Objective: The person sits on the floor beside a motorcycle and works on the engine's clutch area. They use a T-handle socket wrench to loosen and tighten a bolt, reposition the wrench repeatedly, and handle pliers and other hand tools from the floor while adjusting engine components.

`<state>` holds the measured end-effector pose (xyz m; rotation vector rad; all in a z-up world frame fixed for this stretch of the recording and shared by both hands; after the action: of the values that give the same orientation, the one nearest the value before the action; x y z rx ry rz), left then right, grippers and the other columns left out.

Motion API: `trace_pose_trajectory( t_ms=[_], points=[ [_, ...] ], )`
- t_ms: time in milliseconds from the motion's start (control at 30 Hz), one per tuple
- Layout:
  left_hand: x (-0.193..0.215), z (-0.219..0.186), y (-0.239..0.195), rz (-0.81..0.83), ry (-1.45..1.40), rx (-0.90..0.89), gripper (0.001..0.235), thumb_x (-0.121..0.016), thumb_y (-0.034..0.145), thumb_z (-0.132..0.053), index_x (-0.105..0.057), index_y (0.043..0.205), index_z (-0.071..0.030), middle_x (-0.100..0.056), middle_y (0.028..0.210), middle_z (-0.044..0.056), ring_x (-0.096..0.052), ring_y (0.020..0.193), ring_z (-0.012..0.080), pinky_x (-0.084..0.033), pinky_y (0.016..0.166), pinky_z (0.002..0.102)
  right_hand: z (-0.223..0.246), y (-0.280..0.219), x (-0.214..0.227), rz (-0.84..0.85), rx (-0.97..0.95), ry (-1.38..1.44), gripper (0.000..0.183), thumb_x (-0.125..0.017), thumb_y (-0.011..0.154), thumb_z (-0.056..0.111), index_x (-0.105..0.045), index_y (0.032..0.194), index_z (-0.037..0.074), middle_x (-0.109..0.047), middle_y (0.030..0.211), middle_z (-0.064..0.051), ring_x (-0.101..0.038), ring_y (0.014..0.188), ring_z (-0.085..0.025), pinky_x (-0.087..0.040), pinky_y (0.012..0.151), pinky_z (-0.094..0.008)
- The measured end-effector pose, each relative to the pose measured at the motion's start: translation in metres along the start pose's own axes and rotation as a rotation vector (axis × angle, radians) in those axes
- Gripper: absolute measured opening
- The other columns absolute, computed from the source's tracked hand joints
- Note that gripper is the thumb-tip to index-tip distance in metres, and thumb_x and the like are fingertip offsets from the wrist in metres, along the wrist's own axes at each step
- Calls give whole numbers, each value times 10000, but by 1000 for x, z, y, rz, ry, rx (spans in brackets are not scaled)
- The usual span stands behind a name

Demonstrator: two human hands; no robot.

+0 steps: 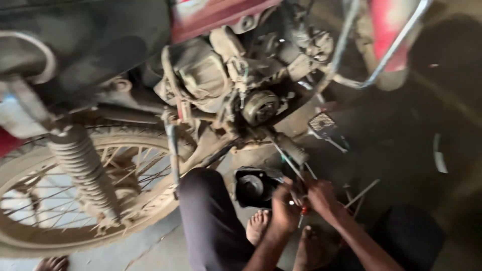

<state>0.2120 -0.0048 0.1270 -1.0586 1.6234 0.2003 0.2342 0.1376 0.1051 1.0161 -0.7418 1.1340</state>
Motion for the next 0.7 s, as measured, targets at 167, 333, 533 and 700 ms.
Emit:
trace_pose_trajectory(
  t_ms=[167,333,533,700],
  points=[
    [87,19,107,-184,19,81,432,-617,1010,-524,-638,886,-111,-610,724,38,-543,574,161,-440,529,315,18,8,7,187,-148,-129,218,-676,846,125,-590,1045,102,-638,562,-147,-660,507,-371,-527,476,-487],
    [66,18,135,-116,311,307,507,-600,1032,-628,-600,856,-153,-545,672,-8,-477,537,143,-389,485,313,38,13,29,104,59,-167,241,-676,780,78,-553,987,62,-632,595,-150,-657,517,-388,-534,468,-489],
    [41,-15,119,-218,436,159,361,-578,958,-541,-688,1029,-204,-717,913,-11,-640,788,161,-518,748,365,72,13,90,-113,-247,-121,634,-816,572,118,-599,1153,-14,-678,1004,-211,-658,950,-347,-529,823,-478],
    [68,10,148,-175,596,107,478,-600,990,-547,-718,961,-85,-706,796,28,-599,692,167,-458,652,343,17,-31,41,-198,-781,862,483,-771,735,37,-613,1191,51,-654,1234,-182,-619,1129,-274,-520,912,-425]
  ],
)
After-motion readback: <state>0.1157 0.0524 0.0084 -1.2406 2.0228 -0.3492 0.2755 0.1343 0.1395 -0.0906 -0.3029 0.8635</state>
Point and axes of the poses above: each hand's wrist, its own y-axis towards the middle knuckle, its own x-axis out of the back of the hand, z = x × y, the point moved 5 cm from there along y, towards the middle knuckle
